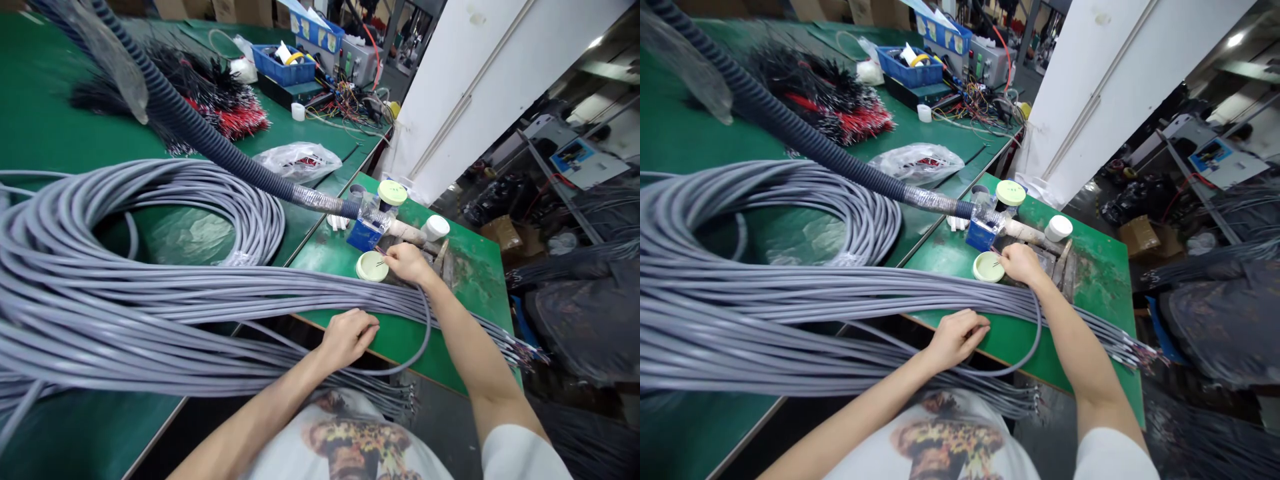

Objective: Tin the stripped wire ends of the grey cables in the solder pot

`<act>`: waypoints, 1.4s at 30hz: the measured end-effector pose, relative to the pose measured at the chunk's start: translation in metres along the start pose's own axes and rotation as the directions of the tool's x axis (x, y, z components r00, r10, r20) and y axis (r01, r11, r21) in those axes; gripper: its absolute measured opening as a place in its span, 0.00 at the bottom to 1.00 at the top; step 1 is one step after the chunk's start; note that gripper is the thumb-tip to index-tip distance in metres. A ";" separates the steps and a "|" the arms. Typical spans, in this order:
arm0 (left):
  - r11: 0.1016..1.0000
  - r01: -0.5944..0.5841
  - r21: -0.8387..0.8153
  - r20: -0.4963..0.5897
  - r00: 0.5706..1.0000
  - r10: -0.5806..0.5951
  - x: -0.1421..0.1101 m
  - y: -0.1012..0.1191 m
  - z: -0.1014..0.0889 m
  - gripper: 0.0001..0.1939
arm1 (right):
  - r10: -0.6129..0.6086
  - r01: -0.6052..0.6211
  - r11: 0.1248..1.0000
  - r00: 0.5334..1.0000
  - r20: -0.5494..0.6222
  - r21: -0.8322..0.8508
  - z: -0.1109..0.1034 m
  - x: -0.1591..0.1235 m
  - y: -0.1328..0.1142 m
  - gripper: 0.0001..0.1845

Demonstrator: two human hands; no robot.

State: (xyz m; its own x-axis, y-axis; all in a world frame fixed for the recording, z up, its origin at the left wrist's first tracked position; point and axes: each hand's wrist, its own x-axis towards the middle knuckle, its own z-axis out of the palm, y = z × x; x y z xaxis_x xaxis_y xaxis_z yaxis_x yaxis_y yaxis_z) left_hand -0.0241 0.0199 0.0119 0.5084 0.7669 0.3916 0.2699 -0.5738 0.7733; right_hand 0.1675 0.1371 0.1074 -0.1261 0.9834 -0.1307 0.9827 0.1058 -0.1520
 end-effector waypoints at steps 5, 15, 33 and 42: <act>1.000 -0.005 -0.004 0.016 1.000 0.005 0.001 -0.001 -0.001 0.07 | 0.122 -0.118 0.992 0.989 -0.086 0.046 -0.021 -0.022 0.054 0.19; 0.999 0.036 -0.014 0.060 0.998 -0.035 0.001 -0.001 -0.001 0.08 | 0.371 -0.359 0.927 0.920 -0.127 0.108 0.012 -0.033 0.136 0.18; 0.999 0.042 -0.027 0.051 0.998 -0.041 0.002 0.000 -0.001 0.08 | 0.376 -0.348 0.914 0.920 -0.112 0.210 0.020 -0.029 0.138 0.14; 0.927 0.176 -0.331 -0.007 0.982 -0.189 0.006 0.008 0.001 0.07 | 0.303 -0.172 0.800 0.943 -0.139 0.575 -0.010 -0.088 0.053 0.20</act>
State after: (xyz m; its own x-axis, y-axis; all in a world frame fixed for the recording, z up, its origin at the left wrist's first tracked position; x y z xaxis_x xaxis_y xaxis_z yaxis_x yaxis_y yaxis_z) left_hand -0.0184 0.0198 0.0203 0.4427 0.8634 0.2421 0.0690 -0.3020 0.9508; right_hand 0.2316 0.0572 0.1203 0.1973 0.9798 -0.0329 0.7296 -0.1692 -0.6627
